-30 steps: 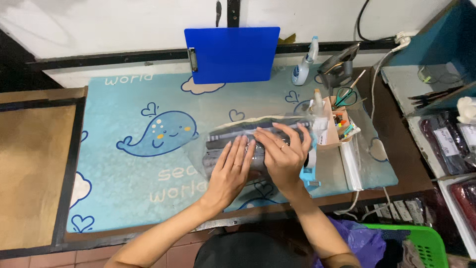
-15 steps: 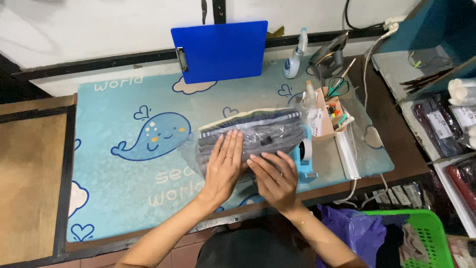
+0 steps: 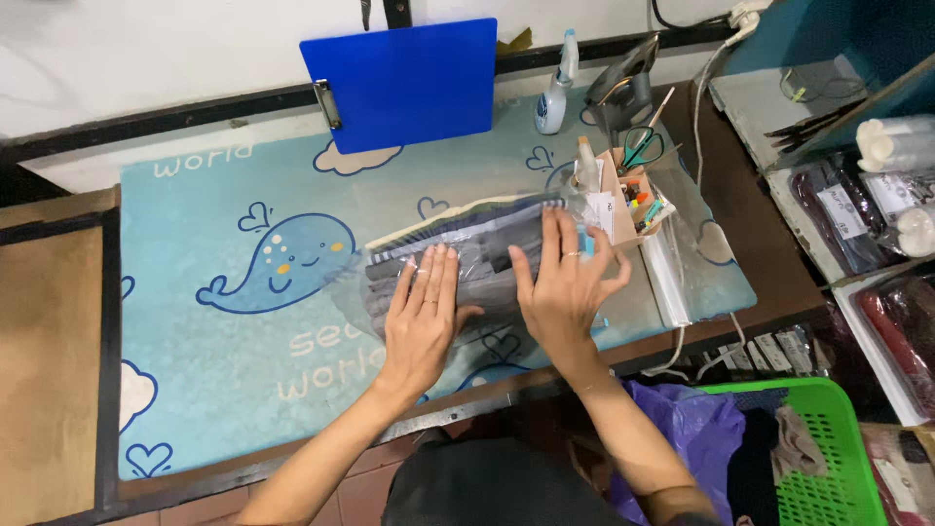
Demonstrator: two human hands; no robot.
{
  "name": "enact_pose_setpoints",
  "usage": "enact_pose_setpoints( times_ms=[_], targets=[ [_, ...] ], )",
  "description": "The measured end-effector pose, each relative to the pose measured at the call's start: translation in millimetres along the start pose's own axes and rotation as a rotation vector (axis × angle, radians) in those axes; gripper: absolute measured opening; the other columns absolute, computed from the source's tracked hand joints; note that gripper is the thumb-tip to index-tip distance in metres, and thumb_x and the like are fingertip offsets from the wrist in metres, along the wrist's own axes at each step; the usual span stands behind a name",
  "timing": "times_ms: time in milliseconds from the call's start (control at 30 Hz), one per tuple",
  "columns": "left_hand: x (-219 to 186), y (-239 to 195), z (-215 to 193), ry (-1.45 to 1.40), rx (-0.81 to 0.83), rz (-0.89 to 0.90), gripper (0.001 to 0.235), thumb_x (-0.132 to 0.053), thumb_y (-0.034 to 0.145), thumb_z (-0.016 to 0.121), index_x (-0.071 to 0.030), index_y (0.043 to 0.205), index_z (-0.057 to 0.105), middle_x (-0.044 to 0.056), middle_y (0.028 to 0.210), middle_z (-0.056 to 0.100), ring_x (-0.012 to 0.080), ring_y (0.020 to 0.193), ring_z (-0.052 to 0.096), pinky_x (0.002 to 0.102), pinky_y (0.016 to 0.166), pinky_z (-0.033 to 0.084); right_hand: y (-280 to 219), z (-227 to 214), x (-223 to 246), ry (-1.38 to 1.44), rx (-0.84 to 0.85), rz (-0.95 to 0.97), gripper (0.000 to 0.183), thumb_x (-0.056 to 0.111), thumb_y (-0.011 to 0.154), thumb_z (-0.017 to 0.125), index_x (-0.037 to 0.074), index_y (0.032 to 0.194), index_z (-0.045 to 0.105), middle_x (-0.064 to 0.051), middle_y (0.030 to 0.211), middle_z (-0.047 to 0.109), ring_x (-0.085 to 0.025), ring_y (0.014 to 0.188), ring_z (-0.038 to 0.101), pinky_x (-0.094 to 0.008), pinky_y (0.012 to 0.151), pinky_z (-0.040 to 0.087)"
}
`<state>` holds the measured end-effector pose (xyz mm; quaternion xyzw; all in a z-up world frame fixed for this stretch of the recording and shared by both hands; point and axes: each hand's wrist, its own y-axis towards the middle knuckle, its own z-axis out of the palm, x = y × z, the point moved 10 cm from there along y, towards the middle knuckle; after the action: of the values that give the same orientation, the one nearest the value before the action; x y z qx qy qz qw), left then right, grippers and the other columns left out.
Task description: The person wraps a folded garment in plastic wrap, seals it with tape, and secures it with a wooden stick. They then place a label on a paper package and move it aside.
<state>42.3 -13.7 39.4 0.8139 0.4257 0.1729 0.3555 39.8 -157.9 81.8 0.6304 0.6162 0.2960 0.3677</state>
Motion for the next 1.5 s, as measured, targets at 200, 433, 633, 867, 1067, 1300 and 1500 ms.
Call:
enact_pose_setpoints(
  times_ms=[200,433,633,867,1067,1300,1500],
  targets=[
    [1,4,-4,0.033,-0.036,-0.005,0.072,-0.052,0.09,0.069,0.001,0.137,0.063,0.018,0.139,0.066,0.0294,0.13,0.063,0.046,0.116,0.047,-20,-1,-44,0.233,0.023,0.102,0.034,0.035,0.104,0.063,0.012,0.128,0.072,-0.001,0.13,0.068,-0.029,0.114,0.052,-0.049,0.099,0.028],
    [-1,9,-8,0.055,0.029,0.006,0.073,-0.054,0.089,0.071,-0.001,0.138,0.065,0.017,0.137,0.068,0.0278,0.129,0.064,0.045,0.117,0.045,-149,72,-163,0.554,0.362,0.609,0.018,0.013,0.1,0.072,0.009,0.118,0.07,-0.01,0.107,0.077,-0.029,0.083,0.073,-0.038,0.071,0.054],
    [-3,13,-11,0.046,0.034,0.012,0.072,-0.052,0.089,0.076,0.001,0.137,0.066,0.017,0.14,0.067,0.0292,0.13,0.064,0.045,0.117,0.045,-263,167,-195,0.734,0.71,0.876,0.039,0.045,0.098,0.073,0.016,0.12,0.059,-0.007,0.111,0.077,-0.036,0.108,0.071,-0.051,0.094,0.052],
    [-1,10,-7,0.043,0.061,0.018,0.076,-0.051,0.085,0.082,0.002,0.138,0.066,0.018,0.14,0.067,0.0298,0.129,0.064,0.045,0.118,0.044,-292,189,-192,0.981,0.79,1.105,0.045,0.036,0.095,0.08,0.008,0.122,0.056,-0.017,0.122,0.072,-0.039,0.12,0.067,-0.054,0.101,0.052],
    [0,8,-6,0.04,0.048,0.018,0.076,-0.053,0.087,0.08,0.001,0.139,0.067,0.017,0.143,0.066,0.0293,0.131,0.064,0.045,0.117,0.046,-311,198,-189,1.324,0.54,1.27,0.045,0.019,0.091,0.082,0.011,0.127,0.058,-0.008,0.093,0.074,-0.019,0.085,0.076,-0.021,0.072,0.053],
    [1,8,-5,0.032,0.055,0.003,0.078,-0.052,0.085,0.083,0.001,0.14,0.066,0.018,0.143,0.066,0.0294,0.132,0.063,0.045,0.118,0.045,-377,181,-194,1.538,0.244,1.4,0.036,0.008,0.092,0.079,0.013,0.115,0.051,0.0,0.097,0.062,-0.019,0.085,0.074,-0.032,0.088,0.059],
    [-1,7,-9,0.026,0.04,-0.013,0.076,-0.052,0.086,0.083,0.001,0.139,0.067,0.017,0.142,0.067,0.0292,0.131,0.064,0.045,0.117,0.045,-375,164,-194,1.275,0.392,1.291,0.032,0.012,0.09,0.083,0.008,0.114,0.062,-0.01,0.09,0.071,-0.022,0.081,0.076,-0.031,0.083,0.058]
  ],
)
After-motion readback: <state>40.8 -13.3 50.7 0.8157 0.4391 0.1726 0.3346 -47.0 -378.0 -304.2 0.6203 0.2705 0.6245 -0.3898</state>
